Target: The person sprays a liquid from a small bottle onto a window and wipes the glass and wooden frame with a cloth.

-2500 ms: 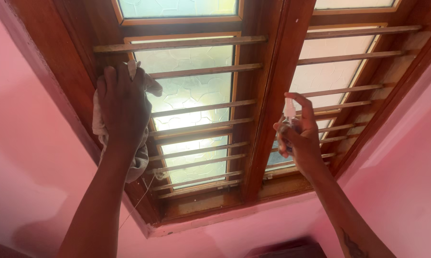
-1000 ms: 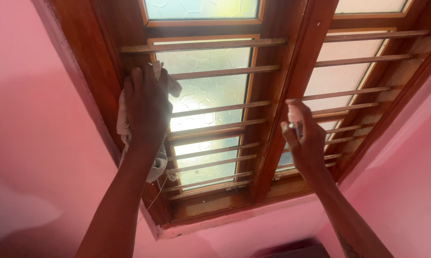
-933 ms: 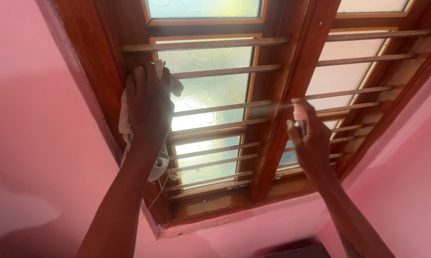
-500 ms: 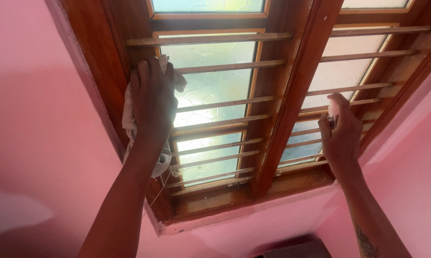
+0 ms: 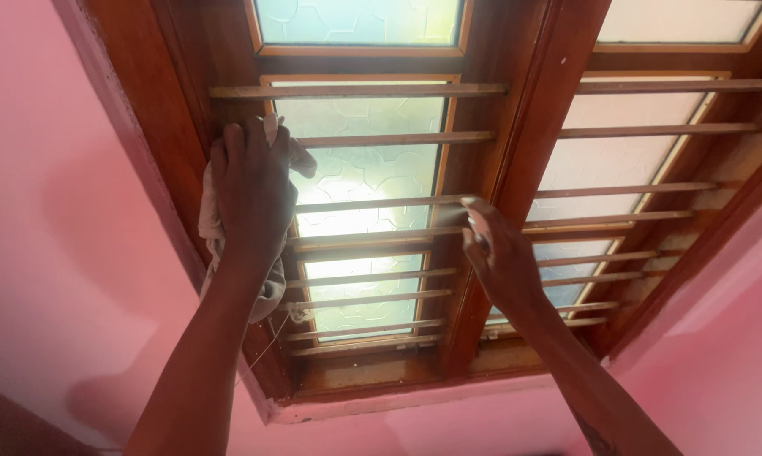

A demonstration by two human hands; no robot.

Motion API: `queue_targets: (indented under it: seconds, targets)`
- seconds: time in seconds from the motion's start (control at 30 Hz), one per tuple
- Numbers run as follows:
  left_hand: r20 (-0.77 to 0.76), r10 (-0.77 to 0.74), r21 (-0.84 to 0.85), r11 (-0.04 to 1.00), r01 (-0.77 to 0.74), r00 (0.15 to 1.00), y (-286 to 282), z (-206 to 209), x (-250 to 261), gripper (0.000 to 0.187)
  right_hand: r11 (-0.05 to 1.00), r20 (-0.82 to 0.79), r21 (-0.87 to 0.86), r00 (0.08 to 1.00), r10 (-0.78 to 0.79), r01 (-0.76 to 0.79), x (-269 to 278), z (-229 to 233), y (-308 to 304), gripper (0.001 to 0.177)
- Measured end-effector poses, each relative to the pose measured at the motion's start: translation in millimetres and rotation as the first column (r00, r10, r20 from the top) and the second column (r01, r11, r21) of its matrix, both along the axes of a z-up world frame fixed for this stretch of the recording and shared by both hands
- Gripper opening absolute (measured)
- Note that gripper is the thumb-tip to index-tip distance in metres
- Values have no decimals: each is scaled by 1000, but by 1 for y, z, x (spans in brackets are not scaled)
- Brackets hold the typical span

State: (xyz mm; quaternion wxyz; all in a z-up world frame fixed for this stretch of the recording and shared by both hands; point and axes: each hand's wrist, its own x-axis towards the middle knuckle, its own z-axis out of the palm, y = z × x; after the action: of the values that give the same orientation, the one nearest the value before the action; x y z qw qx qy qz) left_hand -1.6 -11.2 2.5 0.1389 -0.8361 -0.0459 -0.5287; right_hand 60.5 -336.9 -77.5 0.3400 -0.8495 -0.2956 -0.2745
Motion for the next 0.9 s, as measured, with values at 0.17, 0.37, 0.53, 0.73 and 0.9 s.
queue_targets:
  seconds: [0.17,0.37,0.53,0.73,0.9]
  targets:
    - [-3,-30,-46,999,30,1000,-6,4,-1,40,975,66,43,975,214,-217,-2,39,18,42]
    - [6,0,-49,999,0,1000,-13,6,-1,43,888,99,-89,883,458,-451,6,28,-2,41]
    - [0,17,-32,999,-17,1000,-17,7,0,49,929,73,73,930,359,-364,24,10,-36,40]
    - [-26,-30,-89,996,28,999,-17,6,-1,49,984,101,129,989,111,-124,58,38,-77,40]
    - [-7,-33,-44,998,33,999,-12,5,-1,43,899,216,437,974,-69,-33,86,90,-104,45]
